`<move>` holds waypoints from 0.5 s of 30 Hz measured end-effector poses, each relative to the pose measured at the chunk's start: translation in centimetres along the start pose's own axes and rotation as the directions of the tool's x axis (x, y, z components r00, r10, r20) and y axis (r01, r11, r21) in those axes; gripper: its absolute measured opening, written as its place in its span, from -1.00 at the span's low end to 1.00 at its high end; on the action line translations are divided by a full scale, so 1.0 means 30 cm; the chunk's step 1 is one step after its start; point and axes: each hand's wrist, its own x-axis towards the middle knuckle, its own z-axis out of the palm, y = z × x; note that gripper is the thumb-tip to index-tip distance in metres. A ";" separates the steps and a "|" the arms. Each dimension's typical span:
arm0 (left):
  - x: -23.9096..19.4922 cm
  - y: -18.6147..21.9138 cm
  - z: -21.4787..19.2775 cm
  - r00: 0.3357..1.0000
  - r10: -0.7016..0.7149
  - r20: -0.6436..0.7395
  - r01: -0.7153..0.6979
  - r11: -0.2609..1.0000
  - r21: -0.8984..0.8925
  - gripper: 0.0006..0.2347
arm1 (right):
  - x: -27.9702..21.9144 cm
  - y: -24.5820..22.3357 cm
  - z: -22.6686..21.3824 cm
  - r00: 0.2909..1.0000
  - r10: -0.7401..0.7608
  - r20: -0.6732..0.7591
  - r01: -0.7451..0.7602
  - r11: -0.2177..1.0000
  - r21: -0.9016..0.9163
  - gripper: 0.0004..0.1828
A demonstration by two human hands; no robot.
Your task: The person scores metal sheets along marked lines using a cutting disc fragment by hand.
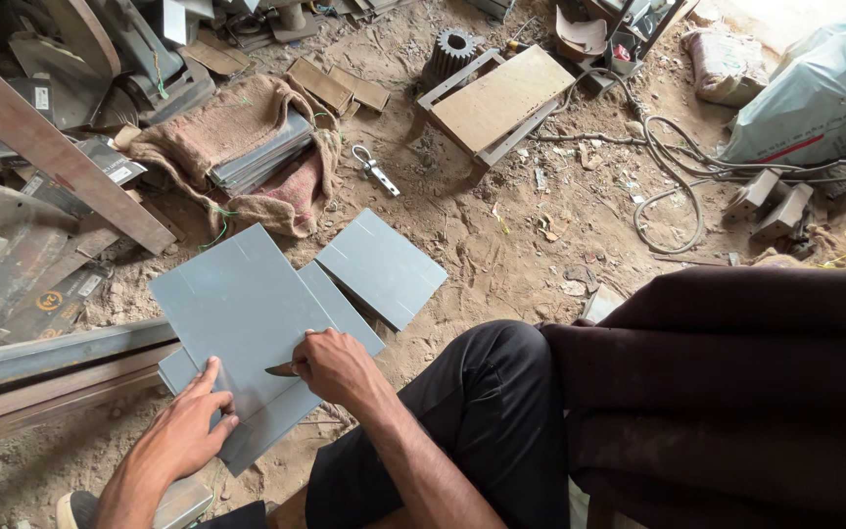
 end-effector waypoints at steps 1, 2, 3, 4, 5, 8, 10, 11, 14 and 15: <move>0.001 -0.001 0.001 1.000 0.000 0.000 0.000 1.000 0.001 -0.79 | 0.001 0.002 0.001 1.000 -0.017 -0.014 0.017 1.000 0.000 -0.89; 0.000 -0.001 0.002 1.000 0.001 -0.004 -0.001 1.000 -0.004 -0.79 | 0.002 0.003 0.001 0.999 -0.034 -0.029 0.034 0.999 0.000 -0.89; 0.000 0.000 0.001 1.000 0.002 -0.008 -0.002 1.000 -0.008 -0.80 | 0.001 0.004 0.001 0.999 -0.033 -0.030 0.033 0.999 0.001 -0.89; 0.000 0.002 0.000 1.000 0.004 -0.008 -0.004 1.000 -0.007 -0.80 | 0.000 0.003 0.001 1.000 -0.021 -0.018 0.021 1.000 0.003 -0.89; 0.000 0.005 -0.002 1.000 -0.007 0.000 0.007 1.000 -0.007 -0.79 | -0.002 0.003 0.000 1.000 -0.008 -0.007 0.008 1.000 0.004 -0.88; -0.002 0.014 -0.010 0.999 -0.029 0.020 0.029 1.000 -0.001 -0.79 | -0.003 0.004 0.000 1.000 -0.010 -0.012 0.010 1.000 0.005 -0.88; -0.007 0.013 -0.009 0.999 -0.044 0.033 0.043 0.999 0.003 -0.79 | -0.001 0.008 0.003 0.999 -0.035 -0.028 0.035 0.999 0.002 -0.89; -0.005 0.010 -0.008 0.999 -0.031 0.024 0.031 1.000 0.000 -0.79 | 0.003 0.009 0.006 0.997 -0.061 -0.046 0.061 0.998 -0.003 -0.90; -0.001 0.004 0.001 1.000 -0.009 0.008 0.009 1.000 -0.001 -0.78 | 0.006 0.013 0.012 0.999 -0.045 -0.028 0.044 0.999 -0.010 -0.89; 0.001 0.003 0.001 1.000 0.002 -0.002 -0.002 1.000 0.002 -0.78 | 0.010 0.014 0.013 0.998 -0.047 -0.029 0.047 0.999 -0.011 -0.89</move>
